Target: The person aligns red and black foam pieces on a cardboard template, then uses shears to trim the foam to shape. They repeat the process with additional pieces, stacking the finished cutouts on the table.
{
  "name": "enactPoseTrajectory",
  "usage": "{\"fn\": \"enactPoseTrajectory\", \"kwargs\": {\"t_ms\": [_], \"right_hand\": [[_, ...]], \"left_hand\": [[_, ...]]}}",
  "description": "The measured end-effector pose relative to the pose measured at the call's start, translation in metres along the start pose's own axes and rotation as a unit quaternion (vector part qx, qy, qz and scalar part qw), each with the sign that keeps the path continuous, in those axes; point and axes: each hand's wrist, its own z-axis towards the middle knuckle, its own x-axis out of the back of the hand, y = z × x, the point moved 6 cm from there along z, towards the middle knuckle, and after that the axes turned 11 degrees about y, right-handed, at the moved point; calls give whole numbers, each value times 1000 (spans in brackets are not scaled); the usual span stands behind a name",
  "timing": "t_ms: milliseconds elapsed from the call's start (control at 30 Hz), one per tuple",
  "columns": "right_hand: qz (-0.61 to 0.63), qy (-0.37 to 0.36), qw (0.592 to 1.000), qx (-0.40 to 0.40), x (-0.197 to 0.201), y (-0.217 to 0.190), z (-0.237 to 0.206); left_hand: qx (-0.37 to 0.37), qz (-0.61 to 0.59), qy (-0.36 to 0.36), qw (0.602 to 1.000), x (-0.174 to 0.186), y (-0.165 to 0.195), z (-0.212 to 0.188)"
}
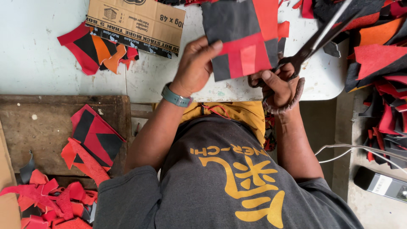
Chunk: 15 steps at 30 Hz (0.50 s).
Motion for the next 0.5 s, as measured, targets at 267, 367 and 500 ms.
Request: {"fn": "enactPoseTrajectory", "kwargs": {"t_ms": [267, 367, 500], "right_hand": [[-28, 13, 999, 40, 20, -26, 23], [-71, 13, 997, 37, 16, -29, 25], [-149, 36, 986, 62, 26, -39, 29]], "left_hand": [[57, 119, -81, 988, 3, 14, -38], [83, 189, -62, 976, 7, 14, -26], [8, 236, 35, 971, 23, 17, -12]]}}
